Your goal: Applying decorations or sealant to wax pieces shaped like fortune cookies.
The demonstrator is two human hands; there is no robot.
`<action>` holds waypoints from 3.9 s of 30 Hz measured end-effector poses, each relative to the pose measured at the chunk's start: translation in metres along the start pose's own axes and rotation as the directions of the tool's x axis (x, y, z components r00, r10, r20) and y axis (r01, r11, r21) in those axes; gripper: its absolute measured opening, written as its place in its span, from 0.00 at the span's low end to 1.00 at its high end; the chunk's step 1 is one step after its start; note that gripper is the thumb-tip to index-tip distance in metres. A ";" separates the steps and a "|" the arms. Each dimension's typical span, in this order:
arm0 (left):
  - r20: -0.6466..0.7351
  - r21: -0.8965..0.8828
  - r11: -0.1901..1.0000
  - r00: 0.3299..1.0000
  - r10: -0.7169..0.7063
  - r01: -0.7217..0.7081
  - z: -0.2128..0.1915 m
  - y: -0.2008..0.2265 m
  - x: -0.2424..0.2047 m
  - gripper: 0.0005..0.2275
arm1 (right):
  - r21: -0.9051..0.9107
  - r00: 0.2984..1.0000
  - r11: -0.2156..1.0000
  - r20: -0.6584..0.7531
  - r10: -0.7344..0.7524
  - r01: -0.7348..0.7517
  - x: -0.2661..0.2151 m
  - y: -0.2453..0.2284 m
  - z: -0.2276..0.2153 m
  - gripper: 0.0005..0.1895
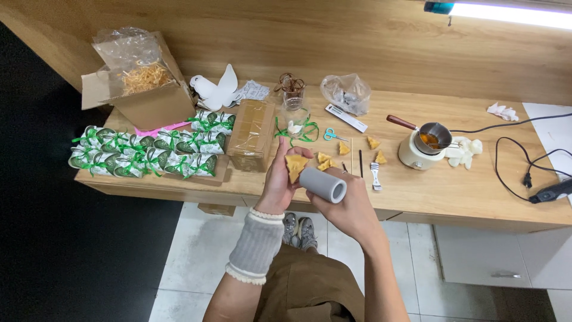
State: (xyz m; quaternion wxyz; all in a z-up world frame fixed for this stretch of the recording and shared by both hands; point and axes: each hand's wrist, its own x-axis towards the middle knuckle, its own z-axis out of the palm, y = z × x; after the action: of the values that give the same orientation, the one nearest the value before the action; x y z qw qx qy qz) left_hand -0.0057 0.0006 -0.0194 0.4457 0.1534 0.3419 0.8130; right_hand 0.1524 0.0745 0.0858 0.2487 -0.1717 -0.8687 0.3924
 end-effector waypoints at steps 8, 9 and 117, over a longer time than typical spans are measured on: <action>-0.145 0.209 0.978 0.989 0.012 0.019 0.016 0.011 -0.009 0.29 | -0.008 0.995 0.998 0.073 0.065 -0.065 0.001 -0.002 0.000 0.13; -0.187 0.228 0.972 0.982 -0.010 0.053 0.019 0.012 -0.010 0.29 | -0.018 0.997 0.999 0.057 0.045 -0.044 0.002 0.002 0.001 0.12; 0.060 -0.337 0.940 0.995 0.075 -0.050 0.014 -0.014 -0.001 0.22 | -0.164 0.992 0.985 -0.113 -0.062 0.043 0.001 0.030 0.019 0.12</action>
State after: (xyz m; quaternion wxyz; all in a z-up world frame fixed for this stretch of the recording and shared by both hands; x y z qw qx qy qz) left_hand 0.0113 0.0113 -0.0192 0.4514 0.1153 0.1772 0.8669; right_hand 0.1432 0.0824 0.0526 0.2949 -0.1913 -0.8857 0.3032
